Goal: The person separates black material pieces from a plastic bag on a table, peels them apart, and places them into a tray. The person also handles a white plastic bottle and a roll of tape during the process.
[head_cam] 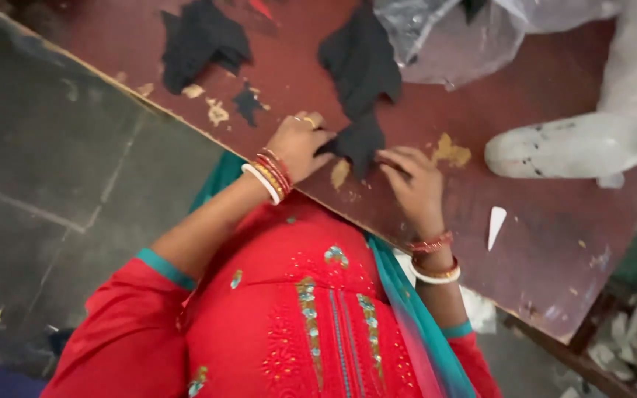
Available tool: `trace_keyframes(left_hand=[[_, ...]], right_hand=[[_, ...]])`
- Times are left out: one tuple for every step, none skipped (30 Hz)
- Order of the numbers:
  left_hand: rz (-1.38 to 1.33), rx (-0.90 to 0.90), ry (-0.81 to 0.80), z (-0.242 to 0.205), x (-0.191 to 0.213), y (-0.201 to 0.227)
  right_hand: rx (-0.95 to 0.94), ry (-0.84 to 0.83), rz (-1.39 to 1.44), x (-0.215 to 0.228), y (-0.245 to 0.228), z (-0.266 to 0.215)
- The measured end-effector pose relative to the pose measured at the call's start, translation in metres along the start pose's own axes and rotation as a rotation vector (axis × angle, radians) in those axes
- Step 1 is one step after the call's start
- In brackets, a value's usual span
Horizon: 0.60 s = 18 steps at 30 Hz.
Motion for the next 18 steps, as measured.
trace_keyframes(left_hand=[[0.027,0.040,0.008,-0.002,0.004,-0.003],[0.018,0.037,0.001,-0.002,0.002,-0.001],[0.019,0.080,-0.011,-0.001,0.002,-0.003],[0.021,0.124,-0.023,-0.001,0.002,-0.005],[0.021,0.126,-0.023,-0.001,0.001,-0.006],[0.033,0.134,-0.021,-0.001,0.000,-0.007],[0.042,0.143,-0.020,-0.001,-0.001,-0.008],[0.041,0.144,-0.020,-0.001,-0.001,-0.008],[0.028,0.141,-0.020,-0.001,-0.002,-0.008],[0.015,0.138,-0.021,0.000,-0.003,-0.008],[0.012,0.141,-0.019,-0.001,-0.003,-0.008],[0.011,0.147,-0.005,-0.001,-0.001,-0.008],[0.010,0.155,0.007,-0.003,-0.001,-0.008],[0.006,0.162,0.006,-0.003,-0.001,-0.008],[-0.002,0.155,0.007,-0.003,-0.001,-0.008],[-0.010,0.149,0.007,-0.003,0.000,-0.007],[-0.009,0.149,0.007,-0.003,0.000,-0.008],[0.008,0.128,-0.001,-0.002,0.000,-0.006]], right_hand=[[0.014,-0.066,-0.023,-0.009,-0.004,0.008],[0.003,-0.066,-0.028,-0.014,-0.006,0.011],[0.091,-0.074,-0.012,-0.020,-0.015,0.018],[0.179,-0.082,0.003,-0.026,-0.024,0.023],[0.180,-0.084,0.004,-0.030,-0.026,0.031],[0.248,-0.107,-0.025,-0.036,-0.032,0.037],[0.314,-0.130,-0.054,-0.041,-0.038,0.042],[0.313,-0.132,-0.054,-0.042,-0.038,0.045],[0.341,-0.133,-0.103,-0.043,-0.040,0.047],[0.368,-0.134,-0.152,-0.045,-0.042,0.049],[0.369,-0.138,-0.153,-0.046,-0.041,0.044],[0.372,-0.125,-0.164,-0.046,-0.040,0.040],[0.374,-0.114,-0.173,-0.047,-0.039,0.034],[0.373,-0.122,-0.172,-0.046,-0.040,0.027],[0.375,-0.122,-0.168,-0.044,-0.041,0.021],[0.376,-0.123,-0.164,-0.043,-0.042,0.014],[0.377,-0.122,-0.163,-0.041,-0.041,0.010],[0.373,-0.150,-0.159,-0.041,-0.041,0.006]])
Point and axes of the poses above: each hand's wrist, its own z-axis towards the middle knuckle, its own x-axis out of the back of the hand, y = z × x, the point moved 6 cm from there along z, towards the middle knuckle, and after that the axes turned 6 degrees about -z, right-handed, at the moved point
